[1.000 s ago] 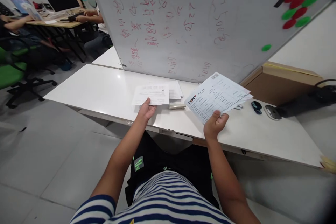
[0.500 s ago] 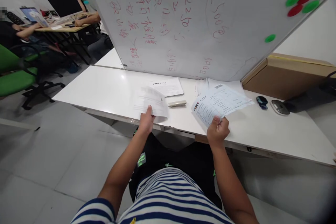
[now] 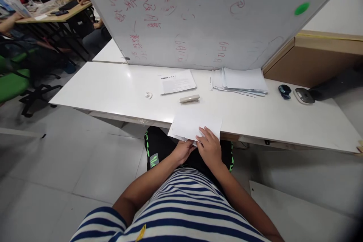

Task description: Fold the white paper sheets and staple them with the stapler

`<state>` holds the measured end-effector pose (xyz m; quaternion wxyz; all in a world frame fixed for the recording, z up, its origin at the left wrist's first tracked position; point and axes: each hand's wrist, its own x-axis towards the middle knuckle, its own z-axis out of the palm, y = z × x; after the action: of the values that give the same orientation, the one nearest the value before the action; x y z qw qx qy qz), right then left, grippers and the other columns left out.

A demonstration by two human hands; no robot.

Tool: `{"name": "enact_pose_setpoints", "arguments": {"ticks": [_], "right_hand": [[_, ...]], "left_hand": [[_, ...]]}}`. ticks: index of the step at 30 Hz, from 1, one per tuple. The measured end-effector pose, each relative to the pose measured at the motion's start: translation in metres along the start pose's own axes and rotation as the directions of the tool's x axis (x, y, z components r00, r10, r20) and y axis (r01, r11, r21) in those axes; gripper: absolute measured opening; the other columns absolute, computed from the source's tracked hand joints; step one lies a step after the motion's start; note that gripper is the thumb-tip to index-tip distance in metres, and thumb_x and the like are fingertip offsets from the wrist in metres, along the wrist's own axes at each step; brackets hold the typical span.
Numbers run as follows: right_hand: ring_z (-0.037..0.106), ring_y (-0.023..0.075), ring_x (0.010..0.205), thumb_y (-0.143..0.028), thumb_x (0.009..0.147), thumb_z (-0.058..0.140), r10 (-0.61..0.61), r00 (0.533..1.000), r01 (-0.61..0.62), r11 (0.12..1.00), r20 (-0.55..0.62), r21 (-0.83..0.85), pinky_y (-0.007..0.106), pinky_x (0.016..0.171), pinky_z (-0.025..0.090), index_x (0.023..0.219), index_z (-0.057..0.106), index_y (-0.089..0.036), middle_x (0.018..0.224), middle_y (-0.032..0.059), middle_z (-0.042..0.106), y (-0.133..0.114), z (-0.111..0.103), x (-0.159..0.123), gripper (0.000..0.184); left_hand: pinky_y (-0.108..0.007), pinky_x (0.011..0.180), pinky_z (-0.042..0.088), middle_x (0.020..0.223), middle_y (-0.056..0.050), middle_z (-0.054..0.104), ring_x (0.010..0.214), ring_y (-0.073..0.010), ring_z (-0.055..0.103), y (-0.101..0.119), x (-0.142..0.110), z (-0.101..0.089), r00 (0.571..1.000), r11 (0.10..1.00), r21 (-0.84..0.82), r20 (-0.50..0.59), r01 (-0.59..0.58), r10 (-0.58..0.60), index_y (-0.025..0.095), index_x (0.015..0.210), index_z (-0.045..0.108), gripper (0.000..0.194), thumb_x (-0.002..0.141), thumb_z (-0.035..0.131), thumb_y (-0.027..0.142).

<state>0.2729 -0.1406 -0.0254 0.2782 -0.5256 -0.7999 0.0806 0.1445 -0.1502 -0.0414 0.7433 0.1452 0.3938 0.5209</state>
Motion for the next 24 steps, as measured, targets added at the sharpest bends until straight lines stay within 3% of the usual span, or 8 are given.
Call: {"name": "enact_pose_setpoints", "arguments": {"ticks": [5,9,12,15,19,24], "right_hand": [[0.056,0.0276,0.117,-0.021,0.085,0.054,-0.048,0.998,0.042,0.99,0.036,0.133,0.048,0.094,0.045,0.084,0.07,-0.022,0.117,0.0073,0.066,0.014,-0.002,-0.001,0.016],[0.06,0.0255,0.112,-0.02,0.085,0.054,-0.068,0.998,0.063,0.977,0.017,0.203,0.047,0.095,0.044,0.086,0.07,-0.022,0.112,0.0061,0.068,0.015,-0.003,-0.002,0.016],[0.061,0.0236,0.111,-0.02,0.086,0.053,-0.072,0.997,0.061,0.971,0.038,0.232,0.047,0.097,0.042,0.088,0.07,-0.023,0.112,0.0045,0.068,0.011,-0.005,-0.004,0.017],[0.062,0.0226,0.11,-0.02,0.086,0.054,-0.075,0.996,0.061,0.965,0.046,0.256,0.046,0.097,0.042,0.088,0.069,-0.024,0.112,0.0041,0.068,0.009,-0.007,-0.005,0.016],[0.063,0.0221,0.108,-0.023,0.086,0.054,-0.057,0.998,0.047,0.961,0.029,0.271,0.045,0.097,0.042,0.086,0.068,-0.023,0.11,0.0041,0.069,0.007,-0.009,-0.005,0.014],[0.062,0.0234,0.108,-0.023,0.085,0.056,-0.053,0.997,0.037,0.97,0.06,0.24,0.046,0.097,0.042,0.084,0.068,-0.023,0.111,0.004,0.069,0.004,-0.009,-0.005,0.013]], "left_hand": [[-0.046,0.096,0.044,0.115,-0.011,0.066,0.106,-0.0263,0.061,0.007,-0.002,-0.014,0.999,0.994,0.108,0.054,0.002,-0.008,0.017,0.111,0.066,0.044,0.069,0.077,0.022],[-0.046,0.103,0.038,0.116,-0.011,0.066,0.11,-0.0261,0.059,0.012,-0.003,-0.021,0.993,0.962,0.249,0.078,-0.107,0.09,0.016,0.111,0.067,0.044,0.068,0.078,0.024],[-0.045,0.105,0.036,0.115,-0.01,0.067,0.111,-0.0271,0.059,0.02,-0.003,-0.026,0.993,0.92,0.378,0.085,-0.106,0.08,0.014,0.106,0.069,0.043,0.066,0.079,0.026],[-0.043,0.103,0.038,0.114,-0.011,0.068,0.109,-0.0271,0.06,0.033,-0.004,-0.029,0.987,0.835,0.542,0.16,-0.093,0.006,0.013,0.105,0.069,0.043,0.066,0.078,0.028],[-0.04,0.101,0.04,0.116,-0.009,0.067,0.11,-0.0257,0.059,0.044,-0.004,-0.026,0.945,0.7,0.704,0.297,-0.119,-0.139,0.015,0.112,0.067,0.043,0.072,0.072,0.03],[-0.039,0.104,0.039,0.123,-0.009,0.063,0.114,-0.0257,0.057,0.038,-0.001,-0.022,0.957,0.577,0.805,0.259,-0.138,-0.132,0.015,0.117,0.063,0.043,0.076,0.067,0.03]]}}
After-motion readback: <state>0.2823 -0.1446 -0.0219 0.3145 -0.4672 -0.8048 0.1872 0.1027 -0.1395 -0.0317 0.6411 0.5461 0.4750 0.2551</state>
